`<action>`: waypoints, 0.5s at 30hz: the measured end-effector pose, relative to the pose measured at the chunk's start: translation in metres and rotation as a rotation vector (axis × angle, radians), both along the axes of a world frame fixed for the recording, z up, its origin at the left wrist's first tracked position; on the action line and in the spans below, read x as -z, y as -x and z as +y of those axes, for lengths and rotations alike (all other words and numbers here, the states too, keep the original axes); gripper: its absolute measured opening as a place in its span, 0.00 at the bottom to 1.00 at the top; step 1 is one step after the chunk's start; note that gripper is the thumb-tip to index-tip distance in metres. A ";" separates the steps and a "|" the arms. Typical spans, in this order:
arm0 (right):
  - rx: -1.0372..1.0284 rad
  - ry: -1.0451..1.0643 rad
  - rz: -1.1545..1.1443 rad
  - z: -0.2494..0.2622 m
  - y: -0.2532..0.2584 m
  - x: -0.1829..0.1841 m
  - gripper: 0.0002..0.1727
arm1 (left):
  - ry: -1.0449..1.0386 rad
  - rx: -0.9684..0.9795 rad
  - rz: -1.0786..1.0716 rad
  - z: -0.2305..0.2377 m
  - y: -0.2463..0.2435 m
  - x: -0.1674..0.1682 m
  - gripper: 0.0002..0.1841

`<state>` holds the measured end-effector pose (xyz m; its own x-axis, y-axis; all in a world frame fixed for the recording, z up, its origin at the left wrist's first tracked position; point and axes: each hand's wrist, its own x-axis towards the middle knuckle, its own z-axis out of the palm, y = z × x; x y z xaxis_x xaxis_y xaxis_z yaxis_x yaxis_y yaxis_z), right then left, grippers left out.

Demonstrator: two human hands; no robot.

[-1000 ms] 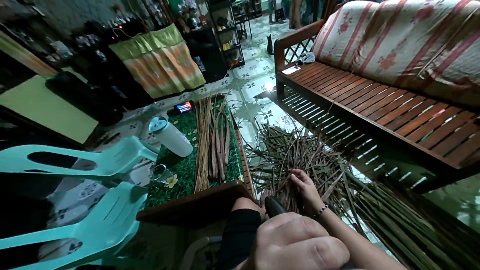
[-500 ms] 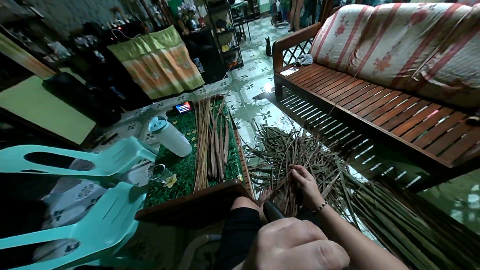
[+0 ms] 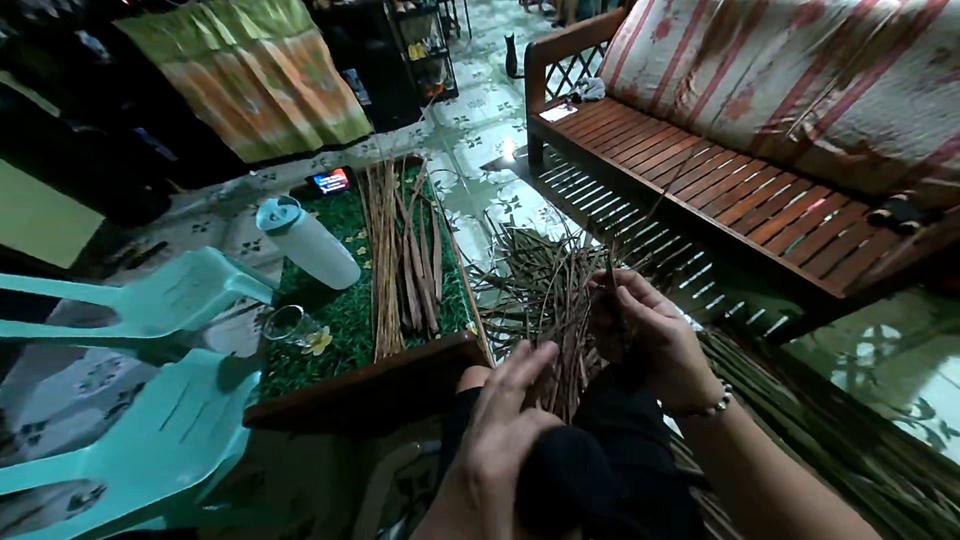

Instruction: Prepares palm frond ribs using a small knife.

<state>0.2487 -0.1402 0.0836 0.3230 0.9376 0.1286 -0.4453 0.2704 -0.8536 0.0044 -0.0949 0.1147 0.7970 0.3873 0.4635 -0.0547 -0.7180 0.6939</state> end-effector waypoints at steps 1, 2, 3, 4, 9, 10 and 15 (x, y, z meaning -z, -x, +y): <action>-0.019 -0.012 0.012 -0.003 0.006 -0.004 0.16 | 0.046 -0.011 0.041 0.005 0.006 0.008 0.28; -0.022 -0.017 0.022 -0.004 0.014 -0.007 0.16 | 0.099 -0.007 0.065 0.010 0.010 0.016 0.30; -0.017 -0.016 0.027 -0.005 0.022 -0.008 0.15 | 0.142 0.001 0.078 0.012 0.013 0.023 0.30; -0.014 -0.012 0.023 -0.005 0.031 -0.008 0.15 | 0.178 0.011 0.081 0.014 0.016 0.028 0.31; -0.018 -0.016 -0.013 -0.001 0.057 0.009 0.14 | 0.217 -0.071 0.123 0.011 0.025 0.038 0.35; -0.030 -0.013 -0.010 -0.001 0.058 0.012 0.14 | 0.233 -0.083 0.134 0.011 0.027 0.039 0.36; 0.013 -0.024 -0.020 0.002 0.056 0.033 0.14 | 0.353 -0.040 0.173 0.010 0.034 0.039 0.31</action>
